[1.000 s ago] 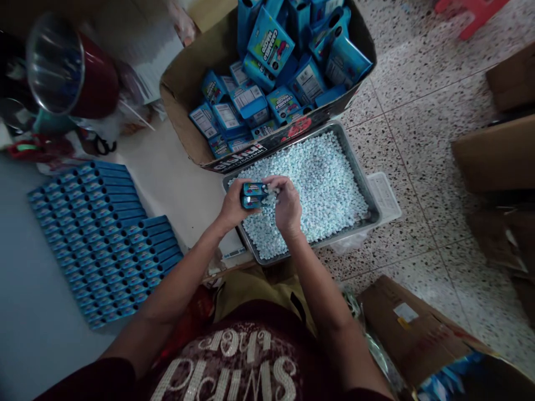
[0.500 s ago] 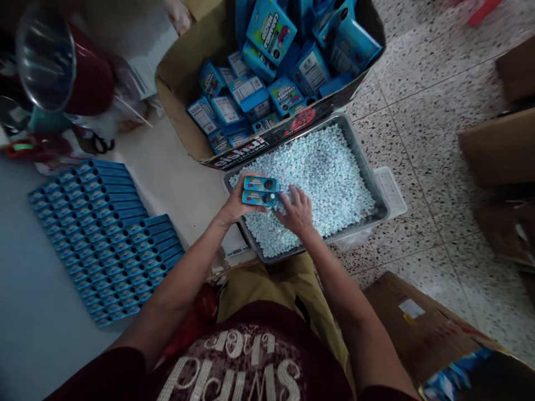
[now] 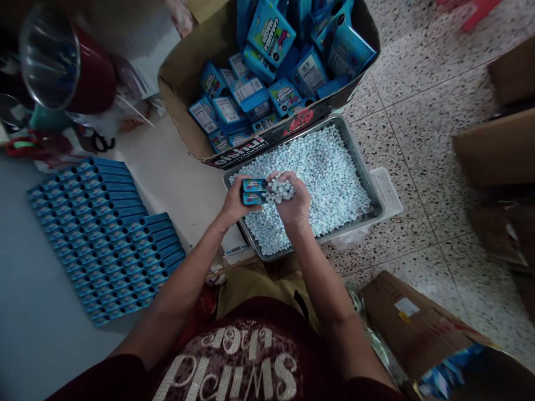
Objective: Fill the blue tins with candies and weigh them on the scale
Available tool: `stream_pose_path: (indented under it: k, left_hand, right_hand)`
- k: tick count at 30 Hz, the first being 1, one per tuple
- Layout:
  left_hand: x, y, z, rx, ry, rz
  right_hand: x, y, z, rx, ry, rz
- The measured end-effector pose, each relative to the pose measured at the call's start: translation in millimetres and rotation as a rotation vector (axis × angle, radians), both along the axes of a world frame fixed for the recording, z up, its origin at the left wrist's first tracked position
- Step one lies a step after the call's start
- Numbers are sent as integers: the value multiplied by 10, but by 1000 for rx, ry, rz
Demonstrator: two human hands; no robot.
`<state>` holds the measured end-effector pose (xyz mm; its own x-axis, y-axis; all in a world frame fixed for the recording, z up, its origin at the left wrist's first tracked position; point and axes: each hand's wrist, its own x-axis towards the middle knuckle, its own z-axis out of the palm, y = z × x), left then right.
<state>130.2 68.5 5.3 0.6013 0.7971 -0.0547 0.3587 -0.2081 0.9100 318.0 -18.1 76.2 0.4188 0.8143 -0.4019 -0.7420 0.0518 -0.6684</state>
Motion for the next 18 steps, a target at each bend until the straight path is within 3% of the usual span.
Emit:
stream_pose_path:
  k: [3, 6, 10, 14, 18]
  left_hand:
    - [69, -68, 26, 47, 40, 15]
    - [137, -124, 71, 119, 97, 31]
    - [182, -165, 160, 141, 115, -10]
    - [129, -119, 214, 140, 105, 15]
    - [56, -32, 102, -110, -108, -55]
  right_hand:
    - [-114, 109, 63, 62, -66, -98]
    - [-151, 249, 17, 73, -163, -198]
    - [-134, 309, -80, 27, -228, -218]
    - [88, 124, -351, -55, 88, -301]
    - [402, -146, -687, -315, 416, -325]
